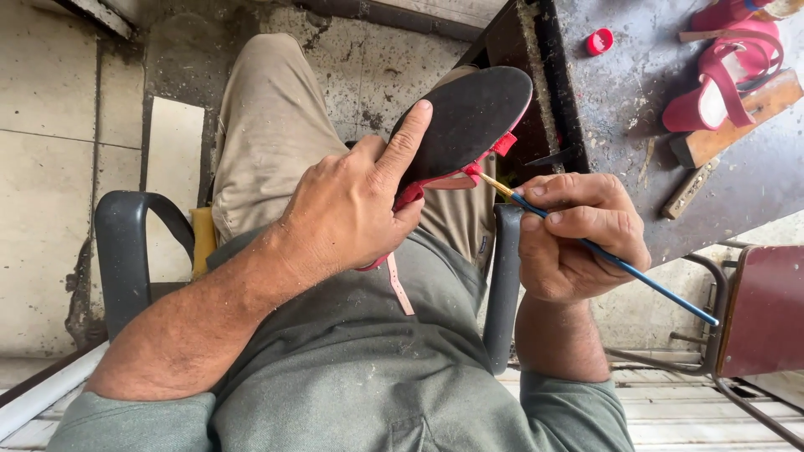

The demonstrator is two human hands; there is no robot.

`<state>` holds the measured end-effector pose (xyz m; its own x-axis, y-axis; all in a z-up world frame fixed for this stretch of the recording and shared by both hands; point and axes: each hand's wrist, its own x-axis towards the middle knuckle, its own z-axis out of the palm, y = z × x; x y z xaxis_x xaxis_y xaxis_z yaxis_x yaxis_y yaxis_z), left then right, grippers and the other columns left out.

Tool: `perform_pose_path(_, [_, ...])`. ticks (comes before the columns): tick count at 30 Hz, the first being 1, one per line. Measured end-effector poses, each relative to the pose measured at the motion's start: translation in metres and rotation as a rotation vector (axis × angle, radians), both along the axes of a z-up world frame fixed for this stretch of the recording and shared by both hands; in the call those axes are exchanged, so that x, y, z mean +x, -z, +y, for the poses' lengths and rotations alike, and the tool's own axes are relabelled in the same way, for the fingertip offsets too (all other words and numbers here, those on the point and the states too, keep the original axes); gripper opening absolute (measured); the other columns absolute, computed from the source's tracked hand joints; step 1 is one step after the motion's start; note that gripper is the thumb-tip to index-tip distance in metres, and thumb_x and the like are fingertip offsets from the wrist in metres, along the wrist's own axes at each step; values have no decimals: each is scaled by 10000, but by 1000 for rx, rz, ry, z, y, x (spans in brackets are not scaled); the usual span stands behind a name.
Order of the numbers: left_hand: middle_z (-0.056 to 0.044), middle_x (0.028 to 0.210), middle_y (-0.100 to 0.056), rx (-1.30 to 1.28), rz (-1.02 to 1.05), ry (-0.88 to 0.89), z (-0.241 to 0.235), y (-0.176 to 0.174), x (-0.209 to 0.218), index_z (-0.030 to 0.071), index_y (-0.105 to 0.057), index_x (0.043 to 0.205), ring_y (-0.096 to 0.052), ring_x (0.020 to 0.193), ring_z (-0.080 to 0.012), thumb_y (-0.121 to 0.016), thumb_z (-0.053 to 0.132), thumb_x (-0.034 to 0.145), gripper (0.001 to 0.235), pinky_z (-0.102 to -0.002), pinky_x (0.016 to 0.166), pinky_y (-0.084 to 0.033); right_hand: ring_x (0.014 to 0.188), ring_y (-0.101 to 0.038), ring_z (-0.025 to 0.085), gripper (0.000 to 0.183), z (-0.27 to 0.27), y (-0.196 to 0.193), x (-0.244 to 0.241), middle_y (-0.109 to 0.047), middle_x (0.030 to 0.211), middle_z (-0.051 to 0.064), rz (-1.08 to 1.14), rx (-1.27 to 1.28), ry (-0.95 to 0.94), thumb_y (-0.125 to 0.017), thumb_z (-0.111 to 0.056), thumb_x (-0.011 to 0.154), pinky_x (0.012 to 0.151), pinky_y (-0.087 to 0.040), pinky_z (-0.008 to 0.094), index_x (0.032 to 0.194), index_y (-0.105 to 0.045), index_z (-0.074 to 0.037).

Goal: Applying red dye to the edges of a pink sandal using a small paintbrush at a workbench.

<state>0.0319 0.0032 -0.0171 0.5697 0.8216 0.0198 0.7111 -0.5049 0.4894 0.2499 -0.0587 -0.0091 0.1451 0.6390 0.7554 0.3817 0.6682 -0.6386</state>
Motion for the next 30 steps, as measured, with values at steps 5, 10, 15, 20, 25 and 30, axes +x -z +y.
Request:
perform_pose_path(5, [-130,1000,-604,32,32,-33,-3,2,-2,223,-213,1652,-667,712,-471,-699,444,921,905,-653,569,-541,728,-667,263,171,0,-3,-2,-622,871,213,-21,23,-1,-705,-46,916,702,-673,400,883,-538,-61])
perform_pose_path(10, [-141,1015,-589,19,37,-20,-2,0,-5,213,-190,1654,-664,709,-457,-680,436,949,888,-637,554,-550,722,-686,281,169,-1,-4,-3,-631,882,213,-64,-9,10,-700,-50,922,698,-660,380,882,-536,-66])
perform_pose_path(15, [-152,1022,-591,35,50,-23,-2,-1,-6,204,-222,1649,-664,709,-464,-679,414,914,891,-634,558,-546,712,-683,281,159,-1,-3,-5,-637,874,213,-93,10,-6,-697,-50,927,679,-658,382,899,-542,-67])
perform_pose_path(20, [-141,991,-578,46,48,-16,-2,0,-7,197,-222,1652,-655,679,-451,-687,383,885,917,-611,538,-548,716,-667,284,172,2,-2,-4,-630,868,222,-98,33,-1,-700,-72,939,664,-660,399,898,-534,-61])
perform_pose_path(25, [-148,990,-586,41,63,-14,-2,0,-6,206,-217,1653,-657,681,-466,-679,389,884,916,-620,550,-548,715,-674,285,163,2,-3,-4,-633,873,225,-141,25,-20,-693,-50,935,671,-662,396,905,-533,-58])
perform_pose_path(30, [-145,999,-578,23,75,-11,-2,-1,-6,213,-207,1655,-655,675,-457,-669,370,874,921,-615,540,-553,714,-674,289,170,1,-3,-4,-635,871,228,-138,21,-1,-702,-57,934,676,-657,395,906,-534,-61])
